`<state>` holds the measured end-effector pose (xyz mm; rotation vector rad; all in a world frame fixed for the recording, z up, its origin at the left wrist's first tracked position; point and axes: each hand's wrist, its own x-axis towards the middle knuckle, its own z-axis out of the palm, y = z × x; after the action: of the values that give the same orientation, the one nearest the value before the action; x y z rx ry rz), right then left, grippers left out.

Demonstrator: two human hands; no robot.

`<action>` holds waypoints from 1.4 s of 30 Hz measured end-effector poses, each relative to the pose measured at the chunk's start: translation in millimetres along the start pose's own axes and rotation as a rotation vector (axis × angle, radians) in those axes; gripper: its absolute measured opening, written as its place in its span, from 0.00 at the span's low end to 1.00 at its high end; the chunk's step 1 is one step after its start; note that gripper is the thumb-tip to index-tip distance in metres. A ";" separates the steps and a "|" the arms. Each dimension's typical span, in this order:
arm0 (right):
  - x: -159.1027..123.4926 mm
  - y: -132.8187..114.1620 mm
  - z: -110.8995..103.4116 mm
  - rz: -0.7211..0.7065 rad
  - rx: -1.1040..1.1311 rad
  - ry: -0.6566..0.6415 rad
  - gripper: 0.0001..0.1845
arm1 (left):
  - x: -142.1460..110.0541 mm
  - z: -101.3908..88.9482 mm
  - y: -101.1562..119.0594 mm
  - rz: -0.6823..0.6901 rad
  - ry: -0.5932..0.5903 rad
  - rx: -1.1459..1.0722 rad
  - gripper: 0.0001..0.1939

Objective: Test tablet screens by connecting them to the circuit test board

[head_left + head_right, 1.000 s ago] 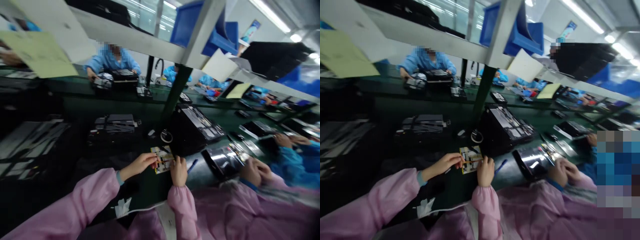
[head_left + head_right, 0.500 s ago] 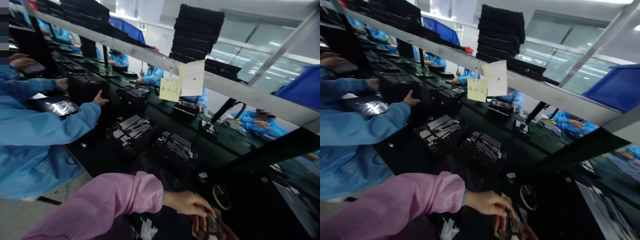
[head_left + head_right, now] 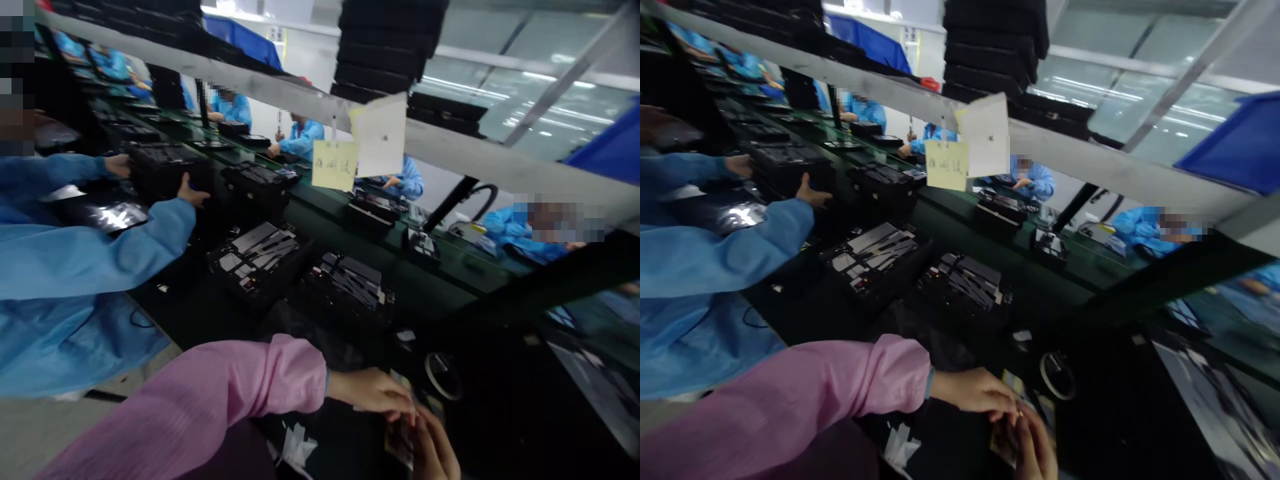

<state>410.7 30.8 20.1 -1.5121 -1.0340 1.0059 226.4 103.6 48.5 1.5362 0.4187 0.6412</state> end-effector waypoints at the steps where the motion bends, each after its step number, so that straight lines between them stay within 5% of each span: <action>1: -4.1 -3.1 2.8 -0.030 -0.021 0.016 0.25 | -2.5 1.0 3.1 0.000 0.024 0.017 0.09; 7: -20.1 -15.6 15.9 -0.224 -0.193 0.045 0.17 | -11.6 7.2 12.7 -0.038 0.088 0.321 0.06; 18: -33.2 -16.6 24.7 -0.276 -0.199 0.010 0.09 | -19.3 9.0 5.8 -0.061 0.045 0.603 0.07; 26: -36.8 -19.8 22.5 -0.395 -0.309 -0.022 0.08 | -21.4 9.7 6.4 -0.060 0.054 0.636 0.07; 32: -36.5 -15.1 23.4 -0.358 -0.295 0.024 0.08 | -21.6 9.1 2.4 -0.058 0.080 0.629 0.06; 42: -36.7 -15.4 23.5 -0.344 -0.289 0.050 0.08 | -19.8 8.9 7.9 -0.168 0.069 0.351 0.08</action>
<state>376.1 4.2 35.1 -1.5096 -1.3919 0.5933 215.7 83.8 53.6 1.7896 0.7352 0.5080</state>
